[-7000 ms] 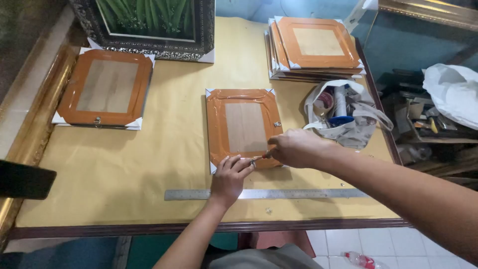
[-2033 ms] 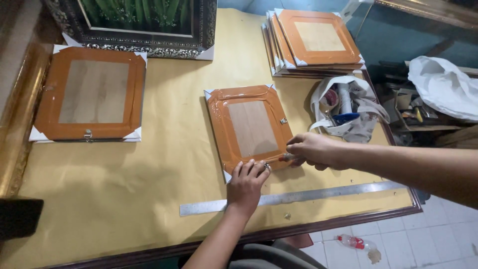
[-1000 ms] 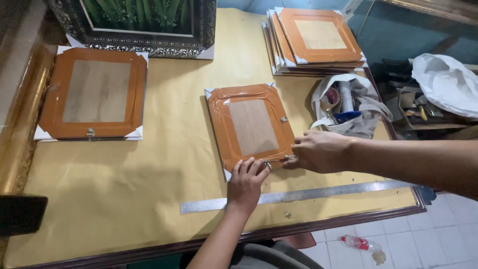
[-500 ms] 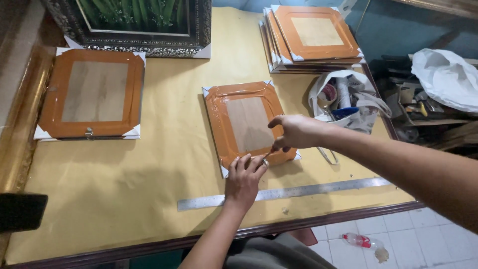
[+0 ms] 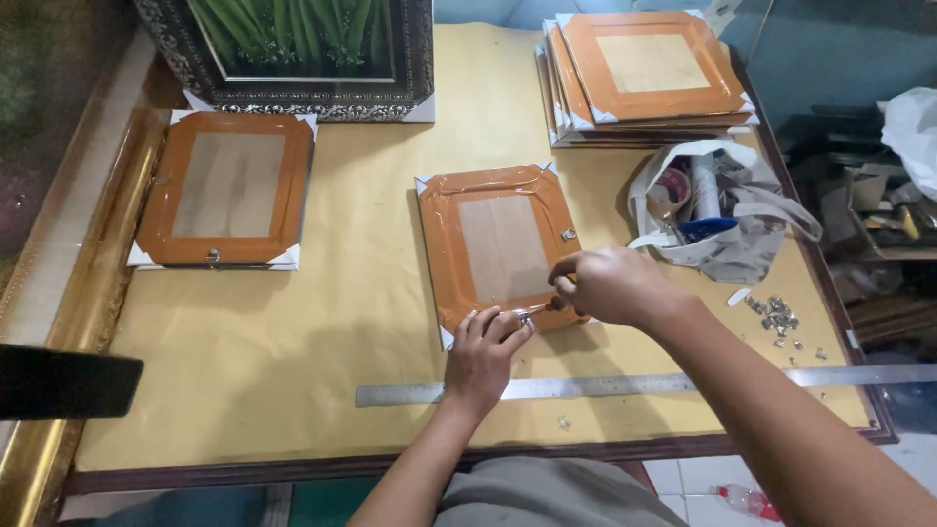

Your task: Attaching metal hardware to the back of wooden picture frames using a manual screwdriver.

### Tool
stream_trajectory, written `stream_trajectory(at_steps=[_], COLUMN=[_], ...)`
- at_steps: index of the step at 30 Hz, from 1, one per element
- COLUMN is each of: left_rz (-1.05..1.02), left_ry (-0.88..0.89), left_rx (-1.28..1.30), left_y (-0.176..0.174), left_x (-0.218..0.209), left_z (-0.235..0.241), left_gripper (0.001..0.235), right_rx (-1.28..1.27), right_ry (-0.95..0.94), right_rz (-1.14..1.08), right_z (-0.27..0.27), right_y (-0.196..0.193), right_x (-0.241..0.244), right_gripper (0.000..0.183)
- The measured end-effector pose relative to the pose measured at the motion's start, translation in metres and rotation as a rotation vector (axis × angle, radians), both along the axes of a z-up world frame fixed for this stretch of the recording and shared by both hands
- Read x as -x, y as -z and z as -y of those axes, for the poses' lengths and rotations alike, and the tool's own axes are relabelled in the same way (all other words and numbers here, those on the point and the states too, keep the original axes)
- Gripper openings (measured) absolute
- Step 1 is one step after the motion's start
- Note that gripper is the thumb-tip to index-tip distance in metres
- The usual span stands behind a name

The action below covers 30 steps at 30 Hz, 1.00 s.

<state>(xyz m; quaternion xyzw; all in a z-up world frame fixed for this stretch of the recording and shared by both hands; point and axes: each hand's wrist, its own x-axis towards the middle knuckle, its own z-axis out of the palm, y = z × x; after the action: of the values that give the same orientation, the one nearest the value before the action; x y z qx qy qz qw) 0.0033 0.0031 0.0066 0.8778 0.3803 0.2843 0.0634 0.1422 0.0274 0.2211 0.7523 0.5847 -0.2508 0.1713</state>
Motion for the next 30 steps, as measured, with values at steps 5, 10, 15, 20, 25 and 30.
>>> stream_trajectory(at_steps=[5, 10, 15, 20, 25, 30], left_rz=[-0.012, 0.012, 0.022, 0.025, 0.016, -0.021], left_ry=[-0.012, -0.051, -0.055, -0.075, -0.075, -0.079], left_rx=[-0.056, -0.129, -0.138, -0.130, -0.148, -0.154], left_y=[0.001, 0.008, 0.006, -0.001, 0.002, -0.007], left_x=[-0.005, -0.008, -0.010, -0.012, -0.015, -0.016], left_z=[-0.003, -0.003, 0.000, -0.001, -0.001, 0.001], left_gripper=[0.023, 0.024, 0.034, 0.031, 0.037, 0.026], right_rx=[-0.085, -0.146, -0.174, -0.214, -0.208, -0.245], right_ry=[-0.055, -0.126, -0.194, -0.227, -0.231, -0.250], right_rz=[-0.019, -0.047, -0.078, -0.111, -0.136, -0.146], right_z=[0.009, 0.015, 0.011, 0.006, 0.002, 0.004], right_y=[0.015, 0.022, 0.025, 0.029, 0.028, 0.027], right_x=[-0.017, -0.022, -0.033, -0.041, -0.043, -0.042], right_gripper=[0.032, 0.031, 0.032, 0.029, 0.030, 0.028])
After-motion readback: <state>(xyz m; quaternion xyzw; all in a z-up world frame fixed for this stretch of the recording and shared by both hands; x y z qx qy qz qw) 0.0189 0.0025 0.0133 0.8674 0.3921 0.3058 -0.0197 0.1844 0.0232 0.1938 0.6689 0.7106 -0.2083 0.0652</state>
